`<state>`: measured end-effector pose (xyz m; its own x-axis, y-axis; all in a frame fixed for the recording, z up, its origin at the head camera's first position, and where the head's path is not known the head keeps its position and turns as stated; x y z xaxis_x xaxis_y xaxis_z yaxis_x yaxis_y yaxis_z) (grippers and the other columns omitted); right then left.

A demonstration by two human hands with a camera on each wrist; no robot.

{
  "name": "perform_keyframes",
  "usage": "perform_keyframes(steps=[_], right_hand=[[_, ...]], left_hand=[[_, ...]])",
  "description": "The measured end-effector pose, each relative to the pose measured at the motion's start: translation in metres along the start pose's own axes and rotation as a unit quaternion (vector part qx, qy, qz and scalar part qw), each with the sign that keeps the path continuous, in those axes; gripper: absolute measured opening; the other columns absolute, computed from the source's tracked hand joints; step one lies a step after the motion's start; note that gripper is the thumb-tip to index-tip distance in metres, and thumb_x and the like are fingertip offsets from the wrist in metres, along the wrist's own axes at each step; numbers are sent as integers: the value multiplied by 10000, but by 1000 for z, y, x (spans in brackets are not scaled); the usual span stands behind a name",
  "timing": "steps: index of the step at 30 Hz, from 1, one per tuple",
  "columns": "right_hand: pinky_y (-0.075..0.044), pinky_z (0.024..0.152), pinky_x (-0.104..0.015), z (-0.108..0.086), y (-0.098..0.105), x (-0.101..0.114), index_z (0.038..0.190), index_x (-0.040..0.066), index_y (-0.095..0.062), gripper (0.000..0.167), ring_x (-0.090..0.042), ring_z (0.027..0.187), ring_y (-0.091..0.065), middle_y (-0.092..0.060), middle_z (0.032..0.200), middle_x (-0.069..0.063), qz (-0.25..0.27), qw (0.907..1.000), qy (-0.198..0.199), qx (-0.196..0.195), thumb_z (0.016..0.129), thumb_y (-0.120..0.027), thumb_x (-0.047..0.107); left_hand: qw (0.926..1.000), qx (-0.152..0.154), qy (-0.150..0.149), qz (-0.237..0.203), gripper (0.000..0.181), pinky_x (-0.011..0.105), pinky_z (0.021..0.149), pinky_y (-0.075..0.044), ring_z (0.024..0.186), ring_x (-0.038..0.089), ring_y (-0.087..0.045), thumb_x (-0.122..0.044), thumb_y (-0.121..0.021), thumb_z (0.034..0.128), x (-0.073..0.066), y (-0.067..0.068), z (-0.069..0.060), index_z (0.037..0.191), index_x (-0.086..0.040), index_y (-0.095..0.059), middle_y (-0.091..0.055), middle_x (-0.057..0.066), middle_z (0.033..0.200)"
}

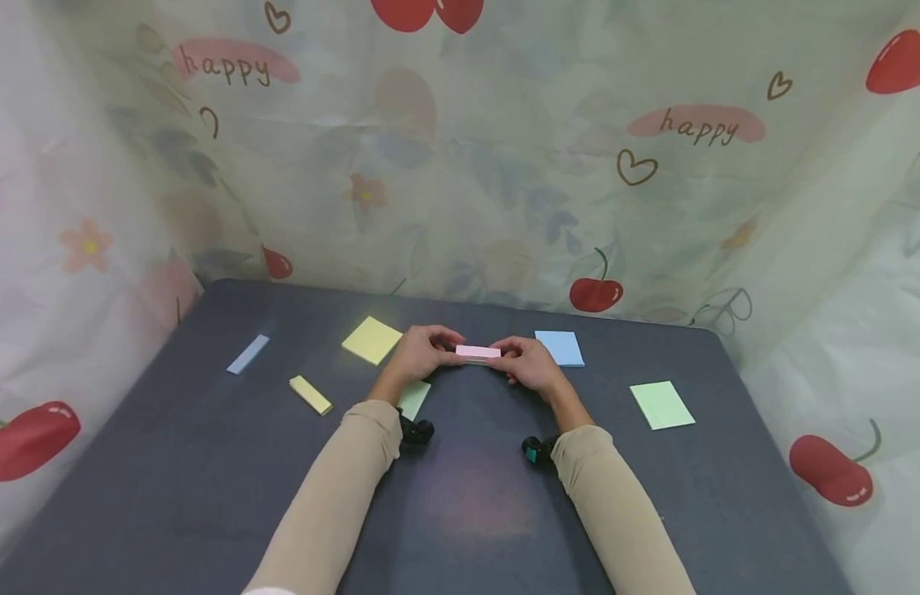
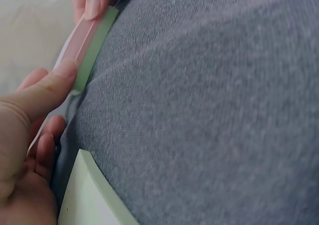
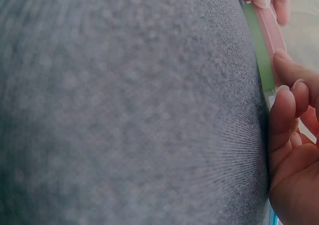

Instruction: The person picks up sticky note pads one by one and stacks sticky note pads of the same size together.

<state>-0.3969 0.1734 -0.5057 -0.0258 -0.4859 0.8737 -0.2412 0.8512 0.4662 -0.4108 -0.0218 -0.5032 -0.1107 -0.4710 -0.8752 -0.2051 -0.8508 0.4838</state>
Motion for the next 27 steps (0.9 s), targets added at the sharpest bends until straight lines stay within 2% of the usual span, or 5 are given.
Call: perform_keyframes(steps=[14,27], right_hand=[[-479,589,-260,-1,-2,-1,1235,44,-693,340,-113,591,-547,-632,769,9,-192,9998,5,105,922,-760,160],[-463,587,-261,-4,-3,-1,1228,45,-696,329,-120,583,-535,-632,773,3,-193,9998,-58,60,923,-758,150]], left_hand=[[9995,306,72,58,379,255,746,-479,887,181,-630,-186,-872,813,3,-1,2,1175,-159,-762,-741,77,1067],[9993,321,66,176,350,267,757,-474,893,186,-612,-172,-851,835,2,-3,1,1172,-169,-757,-723,61,1059]])
Point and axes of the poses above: each hand's wrist, its own z-axis towards the middle knuckle, its own y-axis out of the back of the hand, x = y × z, the point moved 9 cm from there along z, towards the middle knuckle
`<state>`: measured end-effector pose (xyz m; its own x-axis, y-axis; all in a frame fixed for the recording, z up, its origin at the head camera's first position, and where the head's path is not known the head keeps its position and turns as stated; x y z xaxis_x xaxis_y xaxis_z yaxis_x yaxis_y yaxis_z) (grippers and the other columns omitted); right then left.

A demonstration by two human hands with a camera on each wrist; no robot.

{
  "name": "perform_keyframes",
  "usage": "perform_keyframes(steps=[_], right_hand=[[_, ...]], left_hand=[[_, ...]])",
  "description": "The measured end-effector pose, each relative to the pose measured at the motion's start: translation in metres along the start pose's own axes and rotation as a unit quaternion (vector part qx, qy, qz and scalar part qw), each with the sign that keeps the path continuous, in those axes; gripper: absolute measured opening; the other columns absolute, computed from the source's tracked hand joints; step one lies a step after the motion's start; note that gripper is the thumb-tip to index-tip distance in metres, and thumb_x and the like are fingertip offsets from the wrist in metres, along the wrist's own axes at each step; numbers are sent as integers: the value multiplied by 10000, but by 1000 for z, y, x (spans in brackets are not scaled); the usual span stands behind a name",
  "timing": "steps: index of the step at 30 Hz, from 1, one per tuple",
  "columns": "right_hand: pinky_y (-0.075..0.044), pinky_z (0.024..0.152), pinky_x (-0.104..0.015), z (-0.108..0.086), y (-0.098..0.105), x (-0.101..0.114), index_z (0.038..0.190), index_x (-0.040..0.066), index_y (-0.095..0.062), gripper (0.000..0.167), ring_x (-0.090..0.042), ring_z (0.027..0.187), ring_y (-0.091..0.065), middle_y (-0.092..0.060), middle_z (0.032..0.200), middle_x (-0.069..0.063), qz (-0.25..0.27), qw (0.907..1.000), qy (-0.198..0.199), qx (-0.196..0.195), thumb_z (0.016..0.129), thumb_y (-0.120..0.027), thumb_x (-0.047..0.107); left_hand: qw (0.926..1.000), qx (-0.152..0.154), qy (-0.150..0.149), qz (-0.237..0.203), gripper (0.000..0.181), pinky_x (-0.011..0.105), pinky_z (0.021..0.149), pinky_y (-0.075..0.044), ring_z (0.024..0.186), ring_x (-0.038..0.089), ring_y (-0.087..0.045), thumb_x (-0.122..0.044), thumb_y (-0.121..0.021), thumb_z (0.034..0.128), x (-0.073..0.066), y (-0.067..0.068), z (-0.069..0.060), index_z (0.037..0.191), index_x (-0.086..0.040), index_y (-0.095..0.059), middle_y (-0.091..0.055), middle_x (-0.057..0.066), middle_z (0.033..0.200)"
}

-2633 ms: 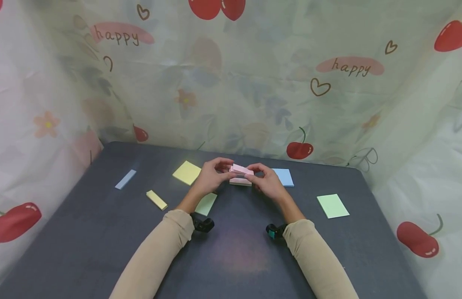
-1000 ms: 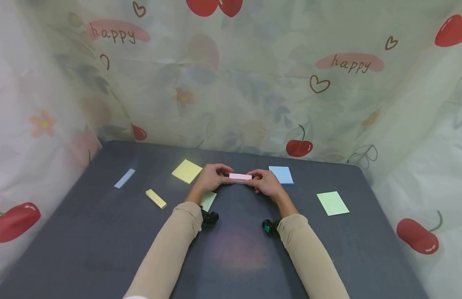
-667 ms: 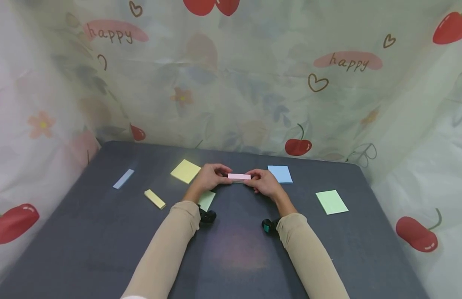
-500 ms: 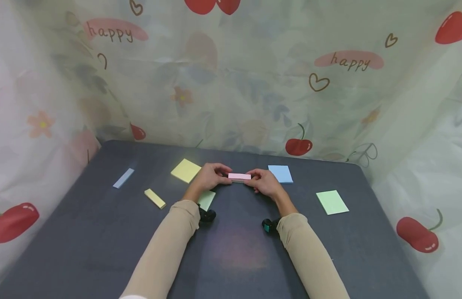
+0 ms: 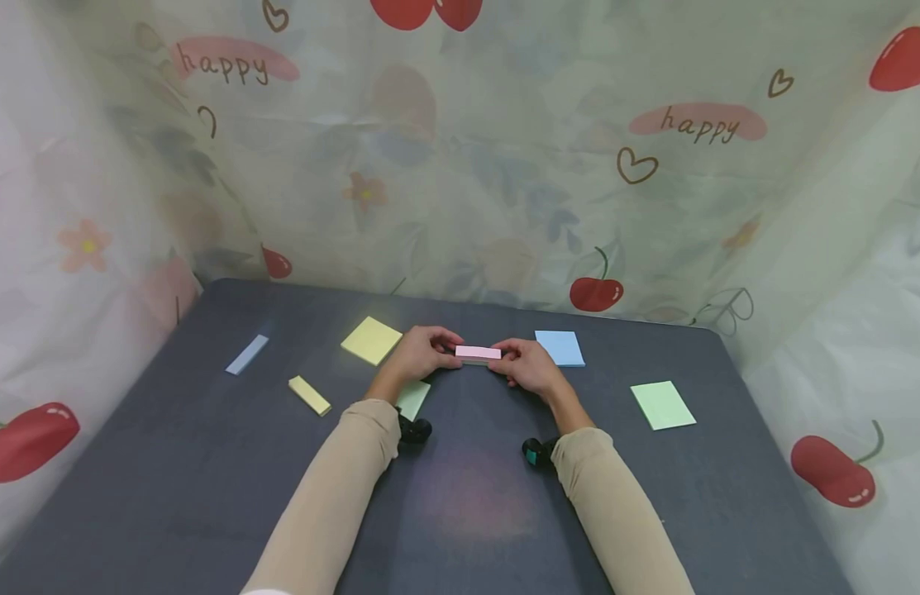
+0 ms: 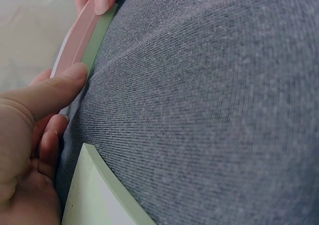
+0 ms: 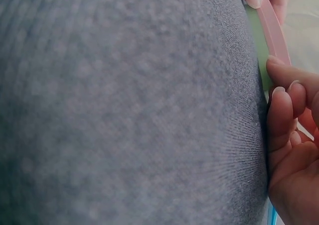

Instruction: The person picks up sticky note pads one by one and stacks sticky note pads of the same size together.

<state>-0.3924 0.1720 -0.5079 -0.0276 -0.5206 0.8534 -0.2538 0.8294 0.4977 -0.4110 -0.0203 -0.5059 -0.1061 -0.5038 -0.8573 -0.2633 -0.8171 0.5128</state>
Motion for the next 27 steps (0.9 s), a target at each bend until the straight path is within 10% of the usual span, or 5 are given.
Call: perform_keyframes(steps=[20,27], right_hand=[[-453,552,-245,0,1,2,1201,20,-715,310,-94,545,-529,-629,739,21,-114,9999,78,-100,915,-763,129],[-465,562,-256,0,-1,3,1198,20,-715,311,-103,553,-530,-616,731,21,-116,9998,116,-101,914,-765,138]], left_hand=[[9961,245,-184,823,340,311,799,-492,894,184,-612,-206,-824,862,-18,-4,-1,1184,-139,-735,-719,62,1065],[9628,17,-747,2597,552,454,1040,-475,1206,258,-562,-506,-718,923,-39,-4,-5,1360,-180,-635,-632,53,1306]])
Point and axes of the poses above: each hand's wrist, its own z-axis towards the middle knuckle, its own y-axis out of the back of the hand, x = y × z, the point moved 9 cm from there along z, towards the middle knuckle
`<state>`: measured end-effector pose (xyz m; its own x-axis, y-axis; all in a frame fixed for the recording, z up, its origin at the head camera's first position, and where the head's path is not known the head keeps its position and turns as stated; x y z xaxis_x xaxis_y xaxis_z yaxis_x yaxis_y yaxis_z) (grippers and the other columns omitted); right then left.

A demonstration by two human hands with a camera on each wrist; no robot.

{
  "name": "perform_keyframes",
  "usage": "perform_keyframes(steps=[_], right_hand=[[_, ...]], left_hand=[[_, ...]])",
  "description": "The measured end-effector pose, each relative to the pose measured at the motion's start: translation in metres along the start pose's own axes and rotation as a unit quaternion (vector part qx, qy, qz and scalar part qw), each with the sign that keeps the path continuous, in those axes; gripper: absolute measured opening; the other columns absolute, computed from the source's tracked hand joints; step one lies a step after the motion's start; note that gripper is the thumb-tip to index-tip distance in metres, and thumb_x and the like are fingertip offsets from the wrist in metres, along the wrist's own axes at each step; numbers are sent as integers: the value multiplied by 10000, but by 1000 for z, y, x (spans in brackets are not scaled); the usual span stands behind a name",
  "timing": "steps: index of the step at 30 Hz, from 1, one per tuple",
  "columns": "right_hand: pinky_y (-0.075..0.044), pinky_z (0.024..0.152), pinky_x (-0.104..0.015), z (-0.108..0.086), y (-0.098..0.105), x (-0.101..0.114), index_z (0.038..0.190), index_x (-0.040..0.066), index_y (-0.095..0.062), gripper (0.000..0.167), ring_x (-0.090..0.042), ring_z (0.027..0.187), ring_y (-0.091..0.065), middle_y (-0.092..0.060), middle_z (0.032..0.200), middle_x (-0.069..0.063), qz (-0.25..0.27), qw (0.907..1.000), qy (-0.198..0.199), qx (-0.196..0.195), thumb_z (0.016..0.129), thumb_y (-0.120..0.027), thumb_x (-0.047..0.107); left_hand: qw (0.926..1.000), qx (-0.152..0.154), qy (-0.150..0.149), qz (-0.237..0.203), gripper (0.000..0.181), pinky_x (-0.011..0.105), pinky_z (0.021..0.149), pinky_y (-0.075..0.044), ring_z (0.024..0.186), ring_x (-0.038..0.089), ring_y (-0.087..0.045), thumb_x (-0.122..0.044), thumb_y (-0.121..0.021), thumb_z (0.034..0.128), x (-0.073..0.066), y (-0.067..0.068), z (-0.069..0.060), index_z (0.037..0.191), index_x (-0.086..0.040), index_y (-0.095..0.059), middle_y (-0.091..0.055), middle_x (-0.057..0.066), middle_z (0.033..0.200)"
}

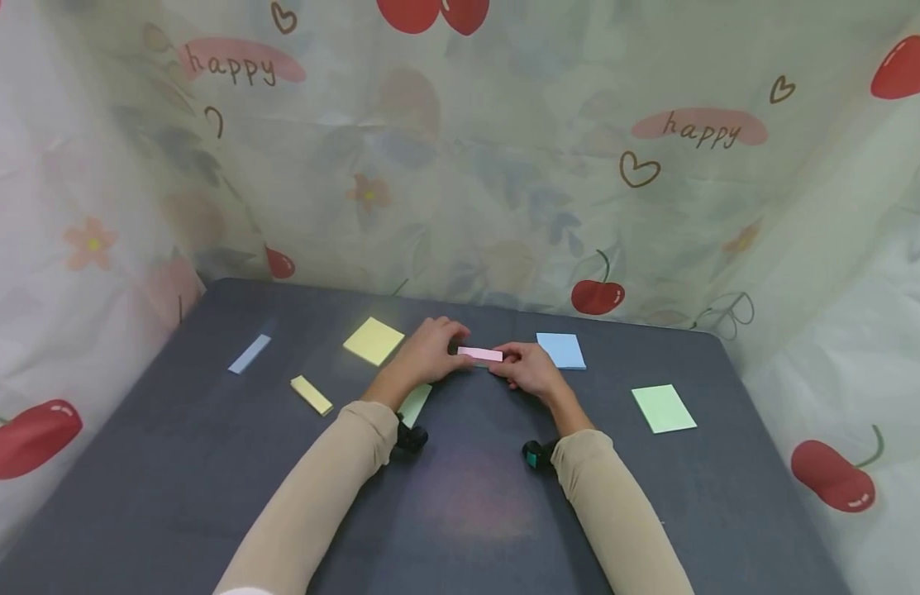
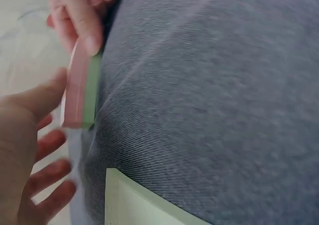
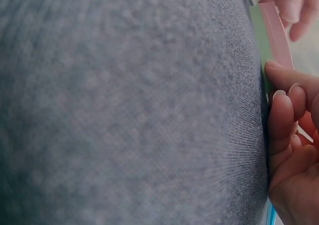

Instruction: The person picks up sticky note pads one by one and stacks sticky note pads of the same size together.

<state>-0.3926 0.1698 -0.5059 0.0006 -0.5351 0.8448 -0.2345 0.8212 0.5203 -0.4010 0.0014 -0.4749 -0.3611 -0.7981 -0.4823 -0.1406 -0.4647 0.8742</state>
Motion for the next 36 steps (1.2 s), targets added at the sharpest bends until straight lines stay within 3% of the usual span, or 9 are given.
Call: perform_keyframes(steps=[4,10,15,24,36], right_hand=[[-471,567,-269,1,0,0,1198,20,-715,324,-114,558,-537,-606,717,14,-86,10000,19,4,914,-770,166],[-474,577,-262,0,0,-1,1198,29,-717,338,-108,561,-542,-601,720,21,-140,9999,-36,2,910,-779,194],[-472,574,-261,0,1,-1,1213,23,-712,354,-105,563,-544,-604,717,29,-162,9999,-21,-15,912,-775,199],[-479,573,-242,-1,0,0,1205,24,-716,333,-93,559,-542,-627,751,18,-114,9999,-7,-46,906,-777,156],[-472,560,-225,2,0,-2,1218,-10,-697,342,-82,565,-535,-637,775,2,-8,10000,-23,-7,907,-765,116]], left_hand=[[9953,-291,-54,925,762,525,1130,-395,1389,298,-444,-696,-583,921,-6,7,-4,1510,-222,-486,-499,63,1498],[9897,-241,136,1403,942,582,1271,-131,1604,347,-102,-834,-414,898,-9,9,-12,1645,-318,-164,-173,42,1718],[9853,-45,200,1696,948,615,1268,-55,1607,360,89,-867,-347,889,-11,8,-18,1640,-391,-18,6,6,1746],[9850,-179,135,1712,959,621,1265,-55,1608,362,74,-881,-361,874,-4,22,-31,1635,-409,-18,-13,-5,1746],[9895,-484,193,1346,950,645,1254,-44,1607,372,75,-840,-417,892,26,50,-53,1639,-397,-33,-83,22,1740]])
Point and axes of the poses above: each hand's wrist, its own z-axis towards the middle knuckle, its own y-axis out of the back of the hand, x = y × z, the point moved 9 cm from there along z, towards the middle knuckle
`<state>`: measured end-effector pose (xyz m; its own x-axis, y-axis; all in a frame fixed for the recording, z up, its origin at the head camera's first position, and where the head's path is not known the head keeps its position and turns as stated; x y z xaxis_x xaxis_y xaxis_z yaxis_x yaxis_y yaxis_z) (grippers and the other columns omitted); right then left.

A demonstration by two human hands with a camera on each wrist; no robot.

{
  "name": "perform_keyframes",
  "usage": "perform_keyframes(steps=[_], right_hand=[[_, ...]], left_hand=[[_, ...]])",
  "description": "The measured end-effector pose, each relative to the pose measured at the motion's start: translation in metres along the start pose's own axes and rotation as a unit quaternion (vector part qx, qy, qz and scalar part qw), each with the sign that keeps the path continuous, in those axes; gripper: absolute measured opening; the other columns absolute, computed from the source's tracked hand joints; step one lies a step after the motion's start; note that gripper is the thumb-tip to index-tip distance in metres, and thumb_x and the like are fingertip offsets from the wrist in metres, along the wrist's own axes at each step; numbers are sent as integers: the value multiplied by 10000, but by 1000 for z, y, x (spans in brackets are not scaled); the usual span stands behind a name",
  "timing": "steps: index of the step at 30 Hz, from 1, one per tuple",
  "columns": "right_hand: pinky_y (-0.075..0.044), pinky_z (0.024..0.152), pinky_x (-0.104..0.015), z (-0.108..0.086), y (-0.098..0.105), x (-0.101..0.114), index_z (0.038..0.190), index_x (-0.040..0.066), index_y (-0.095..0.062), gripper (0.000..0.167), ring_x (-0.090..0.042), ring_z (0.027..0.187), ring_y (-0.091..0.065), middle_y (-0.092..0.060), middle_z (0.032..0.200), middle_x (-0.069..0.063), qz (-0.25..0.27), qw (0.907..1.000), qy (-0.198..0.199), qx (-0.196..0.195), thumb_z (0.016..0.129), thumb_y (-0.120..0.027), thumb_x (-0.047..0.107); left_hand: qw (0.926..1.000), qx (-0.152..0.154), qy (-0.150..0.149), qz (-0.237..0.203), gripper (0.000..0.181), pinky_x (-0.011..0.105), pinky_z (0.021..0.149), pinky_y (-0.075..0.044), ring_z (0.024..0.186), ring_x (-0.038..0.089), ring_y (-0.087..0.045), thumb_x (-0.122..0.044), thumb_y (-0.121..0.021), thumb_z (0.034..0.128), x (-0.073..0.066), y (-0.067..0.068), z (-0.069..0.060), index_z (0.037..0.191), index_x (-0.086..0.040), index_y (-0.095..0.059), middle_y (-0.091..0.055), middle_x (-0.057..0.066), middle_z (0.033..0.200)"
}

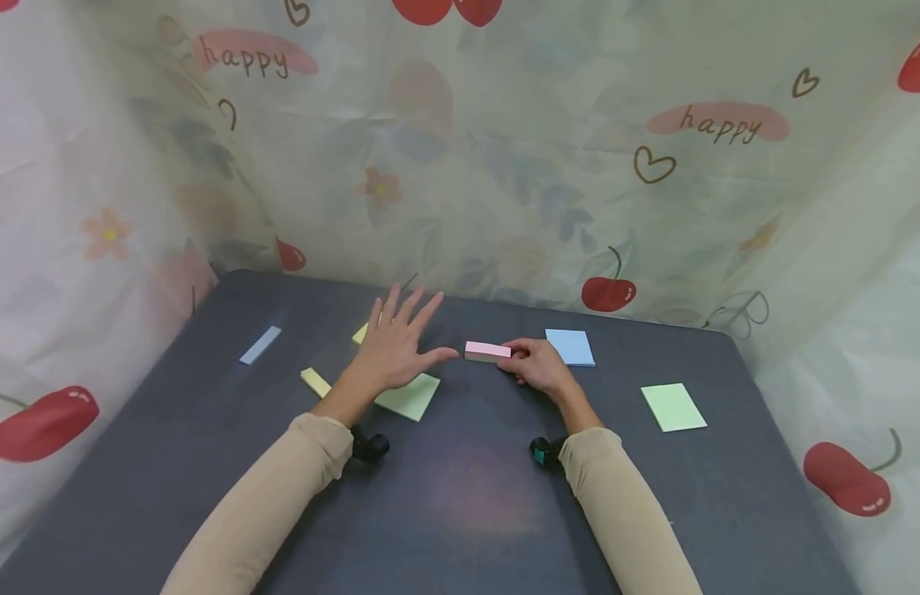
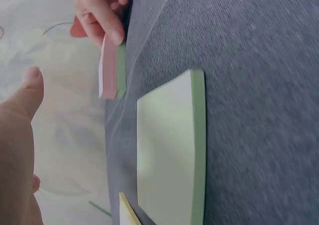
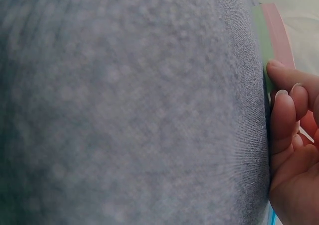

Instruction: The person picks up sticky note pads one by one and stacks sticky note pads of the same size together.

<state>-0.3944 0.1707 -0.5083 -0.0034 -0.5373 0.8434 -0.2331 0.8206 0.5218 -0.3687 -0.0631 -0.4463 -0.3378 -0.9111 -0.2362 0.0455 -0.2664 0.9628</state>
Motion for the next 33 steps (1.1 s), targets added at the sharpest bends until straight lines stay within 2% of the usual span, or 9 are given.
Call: perform_keyframes(steps=[9,17,26,33], right_hand=[[-473,568,-232,-1,0,-2,1230,7,-696,346,-84,567,-540,-637,777,10,2,10000,-39,15,914,-762,132],[-465,566,-229,-2,0,-1,1223,21,-704,340,-88,565,-535,-628,767,17,-26,10000,-26,4,913,-767,144],[-452,568,-239,-3,0,-5,1209,13,-704,326,-91,561,-528,-622,746,32,29,10000,-64,19,912,-765,134],[-466,583,-252,-2,0,-3,1217,20,-704,337,-104,571,-535,-641,780,4,18,10000,-55,66,915,-767,154]], left_hand=[[9998,-204,-53,-1,959,659,1244,-93,1603,403,4,-813,-457,899,21,9,-16,1646,-362,-60,-129,50,1733],[9989,-377,-20,-264,969,662,1240,-105,1597,418,-47,-773,-529,895,44,20,-30,1649,-331,-110,-165,63,1726],[9951,-468,-210,-846,995,664,1218,-187,1592,402,-116,-766,-585,871,69,24,-42,1644,-340,-126,-218,36,1713],[9874,-409,-44,-1531,1024,659,1222,-167,1593,379,-128,-697,-690,845,93,28,-56,1642,-323,-165,-246,22,1705]])
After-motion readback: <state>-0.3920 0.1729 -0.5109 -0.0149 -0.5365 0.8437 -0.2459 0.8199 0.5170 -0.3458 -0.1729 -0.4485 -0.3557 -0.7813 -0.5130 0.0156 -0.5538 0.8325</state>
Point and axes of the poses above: each hand's wrist, its own z-axis towards the middle knuckle, its own y-axis out of the back of the hand, x = y × z, the point moved 9 cm from there along z, towards the middle knuckle
